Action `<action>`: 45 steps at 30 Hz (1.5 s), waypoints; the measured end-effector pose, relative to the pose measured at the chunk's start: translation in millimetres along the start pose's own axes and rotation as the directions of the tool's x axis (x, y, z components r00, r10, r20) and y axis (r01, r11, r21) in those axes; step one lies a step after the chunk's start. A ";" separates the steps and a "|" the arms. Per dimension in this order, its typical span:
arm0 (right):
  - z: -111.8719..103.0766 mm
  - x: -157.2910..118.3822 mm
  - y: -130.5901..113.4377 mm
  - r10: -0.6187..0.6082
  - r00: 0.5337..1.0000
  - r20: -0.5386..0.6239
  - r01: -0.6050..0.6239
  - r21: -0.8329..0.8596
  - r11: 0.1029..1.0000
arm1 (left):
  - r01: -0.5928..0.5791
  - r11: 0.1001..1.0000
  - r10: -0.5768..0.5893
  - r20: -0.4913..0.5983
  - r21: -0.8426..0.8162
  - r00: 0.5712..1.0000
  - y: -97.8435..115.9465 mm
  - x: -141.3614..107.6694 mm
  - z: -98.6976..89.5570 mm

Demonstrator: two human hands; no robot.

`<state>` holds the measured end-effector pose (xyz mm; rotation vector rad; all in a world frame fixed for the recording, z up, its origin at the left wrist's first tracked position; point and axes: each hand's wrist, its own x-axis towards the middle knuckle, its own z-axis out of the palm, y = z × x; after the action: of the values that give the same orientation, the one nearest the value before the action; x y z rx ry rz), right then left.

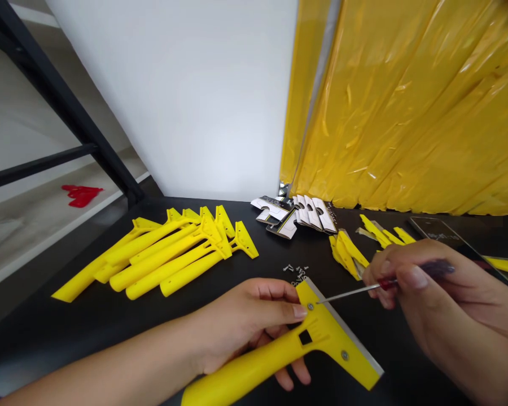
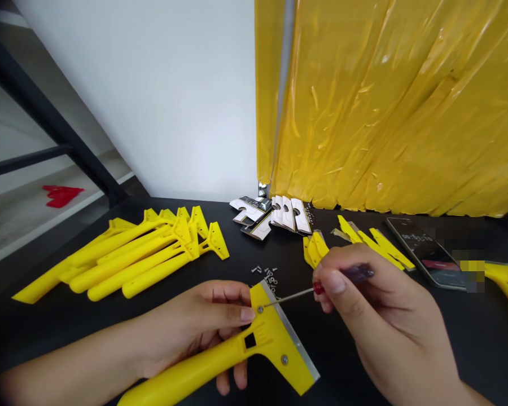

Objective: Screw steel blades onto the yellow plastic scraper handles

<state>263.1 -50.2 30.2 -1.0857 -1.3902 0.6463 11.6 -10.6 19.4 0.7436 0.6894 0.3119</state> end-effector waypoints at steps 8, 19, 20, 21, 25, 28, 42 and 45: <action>-3.4 -6.2 3.3 -0.029 0.995 0.098 0.044 -0.156 0.987 | 0.001 1.000 -0.001 0.004 0.004 1.000 -1.0 0.2 -1.3; -2.8 4.7 -12.0 -0.322 0.865 0.385 0.472 -0.406 0.782 | -0.282 0.923 0.356 -0.304 0.261 0.884 4.8 -0.5 1.3; -1.8 4.1 -10.7 -0.331 0.857 0.395 0.492 -0.437 0.753 | -0.310 0.896 0.409 -0.323 0.317 0.854 5.5 -1.6 1.1; -0.7 3.1 -9.0 -0.337 0.851 0.403 0.508 -0.467 0.724 | -0.329 0.864 0.461 -0.338 0.381 0.820 6.1 -2.8 0.9; 4.0 -1.8 -4.1 -0.342 0.815 0.468 0.567 -0.523 0.636 | -0.340 0.701 0.644 -0.352 0.627 0.679 7.5 -7.6 0.6; 7.4 -4.5 -5.7 -0.365 0.797 0.480 0.601 -0.579 0.552 | -0.324 0.607 0.714 -0.319 0.726 0.623 8.4 -9.1 0.2; 16.9 -14.2 -5.0 -0.180 0.872 0.455 0.462 -0.644 0.609 | -0.291 0.363 0.855 -0.192 0.885 0.481 10.4 -6.0 -10.7; 18.5 -13.3 -6.7 -0.126 0.879 0.461 0.416 -0.610 0.675 | -0.288 0.332 0.865 -0.168 0.898 0.473 12.4 -5.7 -11.4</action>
<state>242.0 -60.7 27.5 -1.3229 -2.2079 0.0701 -0.6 1.2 24.7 1.8671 1.2114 1.1118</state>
